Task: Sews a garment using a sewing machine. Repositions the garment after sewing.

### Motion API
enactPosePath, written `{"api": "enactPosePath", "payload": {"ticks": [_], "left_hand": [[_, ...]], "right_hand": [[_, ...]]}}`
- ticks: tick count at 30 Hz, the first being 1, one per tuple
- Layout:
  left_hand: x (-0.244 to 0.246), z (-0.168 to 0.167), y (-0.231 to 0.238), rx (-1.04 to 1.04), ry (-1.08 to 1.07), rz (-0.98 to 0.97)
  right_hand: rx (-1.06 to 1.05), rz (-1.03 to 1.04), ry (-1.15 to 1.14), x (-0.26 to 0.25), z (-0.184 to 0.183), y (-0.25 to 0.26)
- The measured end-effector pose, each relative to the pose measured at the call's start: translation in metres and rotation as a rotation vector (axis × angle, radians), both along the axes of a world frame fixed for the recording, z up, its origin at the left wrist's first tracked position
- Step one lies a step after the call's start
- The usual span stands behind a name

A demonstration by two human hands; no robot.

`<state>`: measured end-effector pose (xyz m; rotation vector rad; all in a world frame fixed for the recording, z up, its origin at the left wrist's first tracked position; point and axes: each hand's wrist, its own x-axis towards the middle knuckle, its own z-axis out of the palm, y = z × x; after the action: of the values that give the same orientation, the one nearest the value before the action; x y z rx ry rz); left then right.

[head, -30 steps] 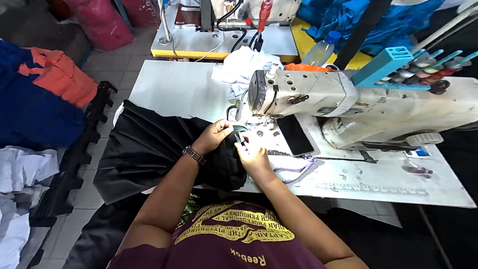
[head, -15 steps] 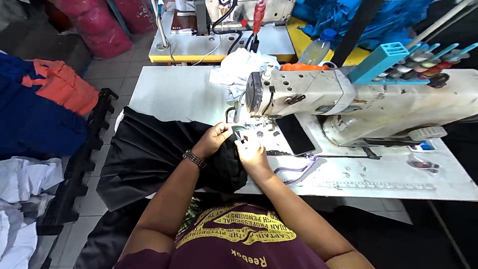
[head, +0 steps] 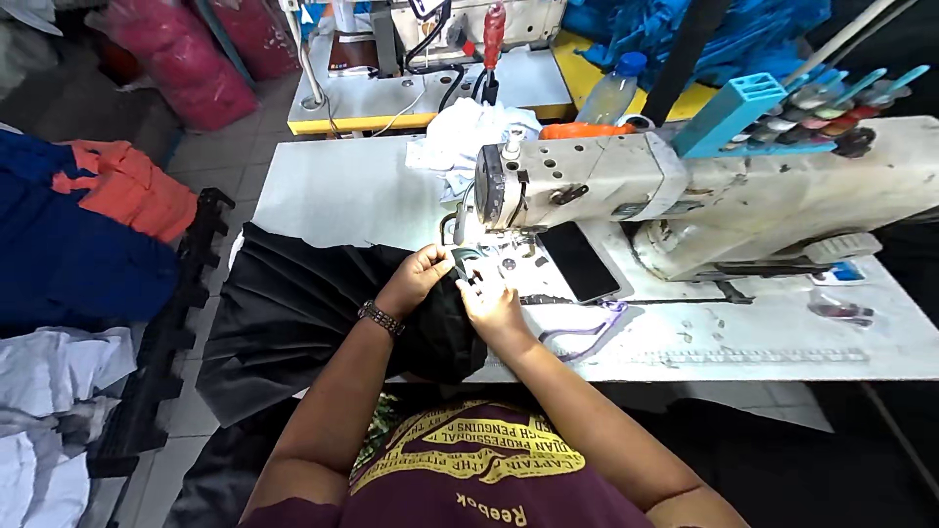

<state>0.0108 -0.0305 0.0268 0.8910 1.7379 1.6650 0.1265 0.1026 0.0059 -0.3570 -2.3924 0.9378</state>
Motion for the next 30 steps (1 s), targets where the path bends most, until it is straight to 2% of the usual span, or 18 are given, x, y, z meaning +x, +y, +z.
{"api": "enactPosePath", "payload": {"ticks": [6,30], "left_hand": [[-0.003,-0.003,0.001,0.003,0.039,-0.019],[-0.005,-0.003,0.001,-0.014,0.042,-0.027]], "right_hand": [[-0.092,-0.064,-0.043,-0.001,0.003,-0.002],[-0.045,-0.06,0.105,-0.003,-0.012,-0.003]]}}
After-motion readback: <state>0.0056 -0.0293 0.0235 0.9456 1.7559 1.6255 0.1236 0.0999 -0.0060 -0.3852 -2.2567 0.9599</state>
